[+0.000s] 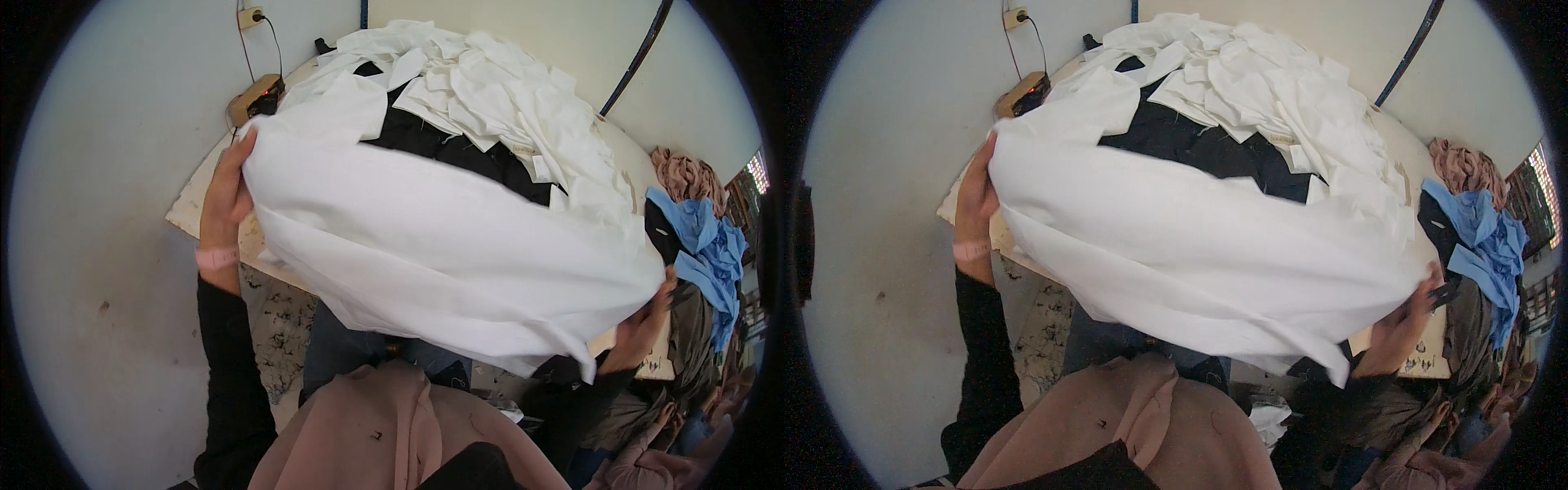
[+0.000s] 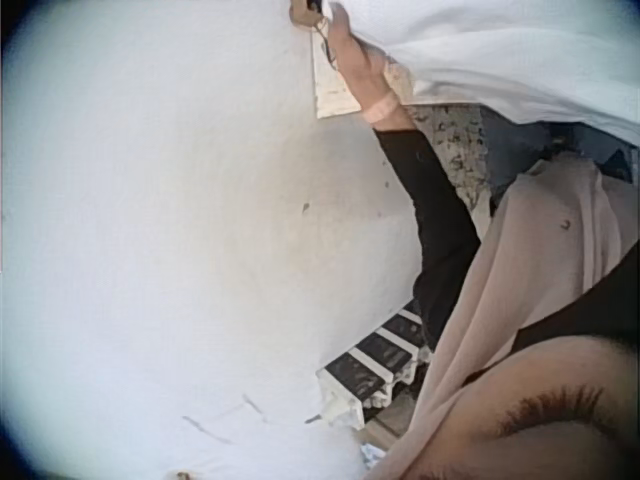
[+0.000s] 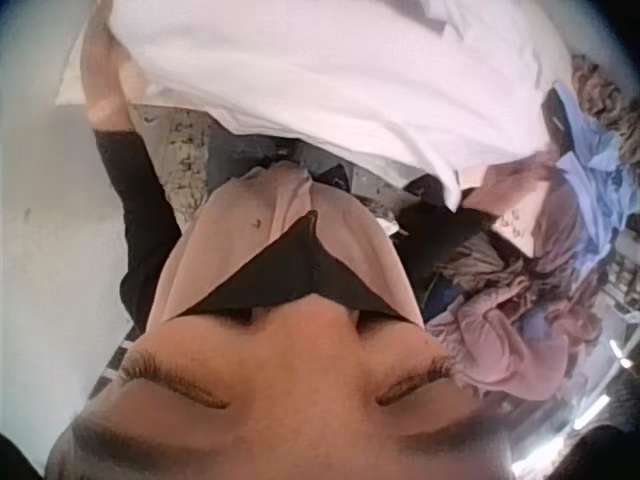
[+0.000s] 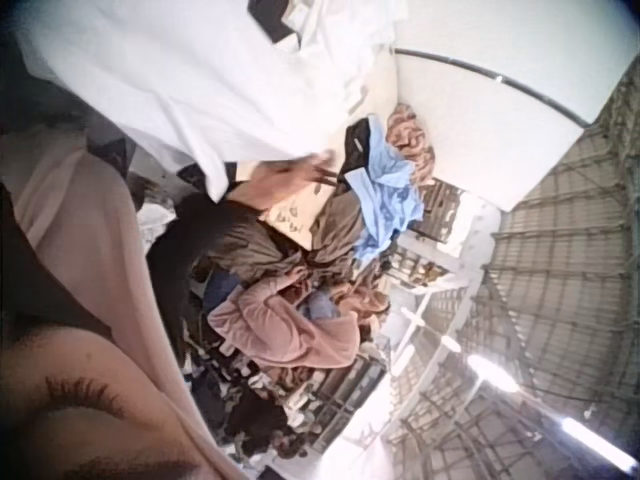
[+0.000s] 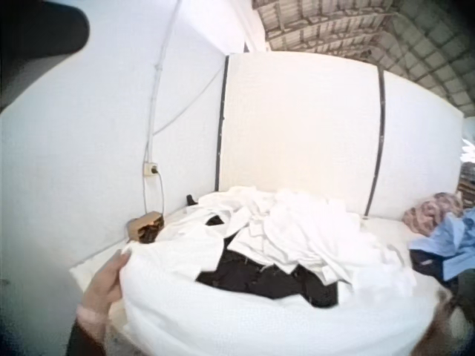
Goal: The person uses shears to cut a white shirt on a worktable. They repeatedly lift, fold, and trim sections of the shirt, including the collar and front placket, while handling the fabric with both hands.
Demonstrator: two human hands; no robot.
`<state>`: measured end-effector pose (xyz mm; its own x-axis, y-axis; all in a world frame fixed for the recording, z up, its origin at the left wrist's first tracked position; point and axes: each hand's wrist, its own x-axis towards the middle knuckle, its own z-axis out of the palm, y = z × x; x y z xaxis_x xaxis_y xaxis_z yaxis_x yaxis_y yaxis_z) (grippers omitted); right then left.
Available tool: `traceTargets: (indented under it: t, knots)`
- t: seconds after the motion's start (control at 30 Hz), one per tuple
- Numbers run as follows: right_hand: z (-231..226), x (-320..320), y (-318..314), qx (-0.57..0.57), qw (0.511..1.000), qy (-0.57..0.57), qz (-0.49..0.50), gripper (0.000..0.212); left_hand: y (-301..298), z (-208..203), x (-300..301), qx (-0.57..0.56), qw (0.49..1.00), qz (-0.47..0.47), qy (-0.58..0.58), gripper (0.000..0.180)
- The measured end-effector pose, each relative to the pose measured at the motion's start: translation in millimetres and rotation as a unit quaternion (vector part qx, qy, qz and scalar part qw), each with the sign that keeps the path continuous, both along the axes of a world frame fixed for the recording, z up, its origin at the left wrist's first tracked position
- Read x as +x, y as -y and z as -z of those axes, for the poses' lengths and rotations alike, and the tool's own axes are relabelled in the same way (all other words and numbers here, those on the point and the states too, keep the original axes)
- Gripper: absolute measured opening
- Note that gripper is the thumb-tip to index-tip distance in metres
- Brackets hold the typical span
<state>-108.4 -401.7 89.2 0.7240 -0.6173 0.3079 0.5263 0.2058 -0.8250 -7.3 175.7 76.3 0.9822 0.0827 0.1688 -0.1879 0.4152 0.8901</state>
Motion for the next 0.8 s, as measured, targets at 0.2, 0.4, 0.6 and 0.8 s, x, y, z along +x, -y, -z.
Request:
traceTargets:
  t: [0.2, 0.4, 0.6, 0.8]
  knots:
    - [-97.9, 123.0, 64.0, -0.354, 0.931, -0.085, 0.022, 0.032, 10.1, -104.3, 86.6, 0.343, 0.907, -0.238, 0.06, 0.073]
    - [-148.8, 121.6, 110.9, -0.332, 0.939, 0.049, 0.072, 0.032, 7.6, -185.8, 56.8, 0.279, 0.904, -0.252, 0.204, 0.081]
    - [-57.7, 64.2, 156.4, -0.415, 0.901, -0.125, -0.011, 0.048, 2.9, -107.0, 3.9, 0.474, 0.866, -0.106, 0.117, 0.056]
    - [33.3, -21.6, 174.3, -0.542, 0.768, -0.331, -0.079, 0.035, 17.6, 16.0, -72.8, 0.428, 0.88, 0.16, -0.126, 0.04]
